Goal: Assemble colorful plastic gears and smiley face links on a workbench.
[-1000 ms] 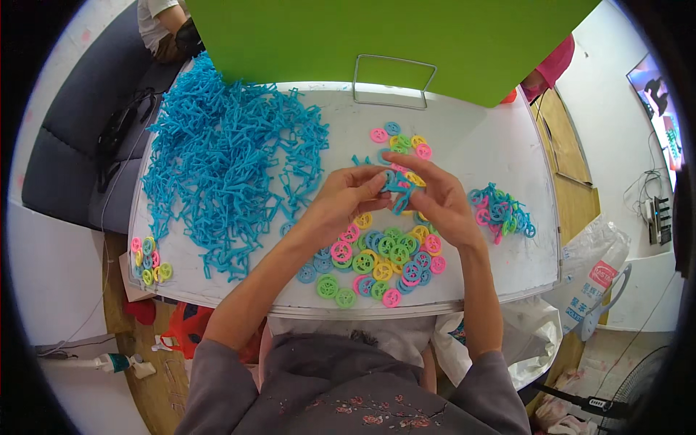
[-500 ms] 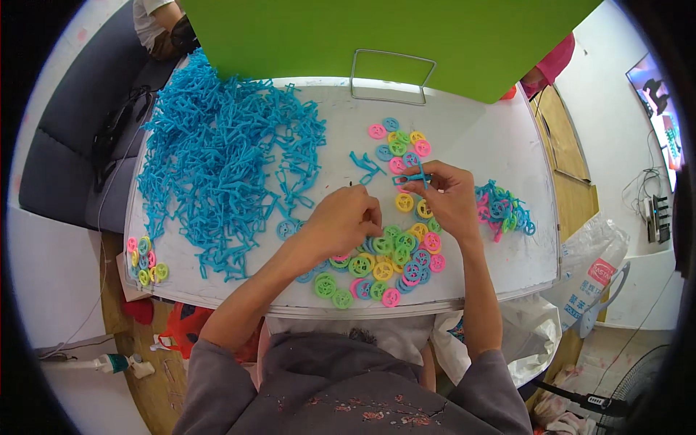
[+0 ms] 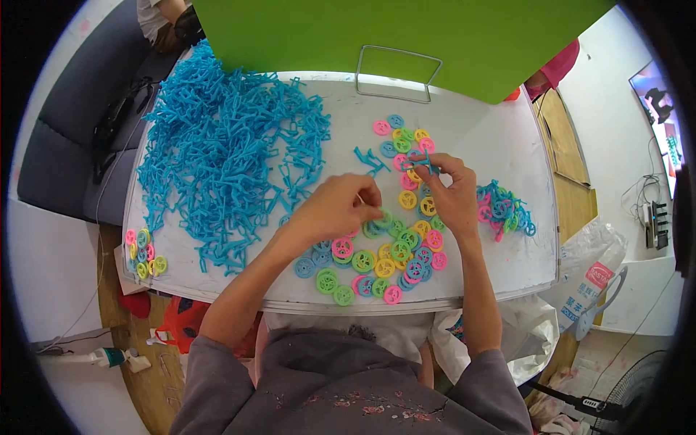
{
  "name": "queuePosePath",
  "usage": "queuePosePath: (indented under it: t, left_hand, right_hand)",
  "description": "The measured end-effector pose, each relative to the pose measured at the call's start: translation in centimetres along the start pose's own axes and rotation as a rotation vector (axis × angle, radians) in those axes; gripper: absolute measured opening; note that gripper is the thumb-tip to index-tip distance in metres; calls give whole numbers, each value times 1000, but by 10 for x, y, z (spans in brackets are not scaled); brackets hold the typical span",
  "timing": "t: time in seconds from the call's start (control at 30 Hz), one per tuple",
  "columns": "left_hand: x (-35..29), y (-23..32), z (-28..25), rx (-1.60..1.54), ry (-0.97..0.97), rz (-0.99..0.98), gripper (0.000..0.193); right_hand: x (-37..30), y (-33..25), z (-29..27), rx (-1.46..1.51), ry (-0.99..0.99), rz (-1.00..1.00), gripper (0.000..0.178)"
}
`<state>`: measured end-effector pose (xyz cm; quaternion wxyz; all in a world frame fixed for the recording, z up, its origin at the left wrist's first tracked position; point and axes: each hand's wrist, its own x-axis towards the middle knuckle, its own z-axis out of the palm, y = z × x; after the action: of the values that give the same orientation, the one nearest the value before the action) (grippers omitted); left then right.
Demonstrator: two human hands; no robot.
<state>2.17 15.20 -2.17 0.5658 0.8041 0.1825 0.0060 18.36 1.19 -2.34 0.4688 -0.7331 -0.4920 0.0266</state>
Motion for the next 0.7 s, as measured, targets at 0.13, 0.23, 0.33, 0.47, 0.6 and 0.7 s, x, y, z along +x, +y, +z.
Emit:
queuePosePath:
  t: [0.13,0.23,0.33,0.47,0.6,0.7]
  left_hand:
    - [-1,4,-3,-35,81,10,13]
    - [0,-3,-2,181,90,96,14]
    - [3,-10,8,364,276,228,18]
    - [10,-19,30,497,440,436,22]
    - [12,-12,26,238,353,273,23]
    - [11,6,16,-198,434,170,15]
  right_hand:
    - [-1,9,-1,167,-30,140,18]
    - [-2,8,2,381,-35,294,20]
    - [-1,2,5,392,-11,317,21]
    - [-3,-2,5,415,-54,321,18]
    - [-3,-4,3,341,-77,318,19]
    - [-3,-8,4,360,-81,364,17]
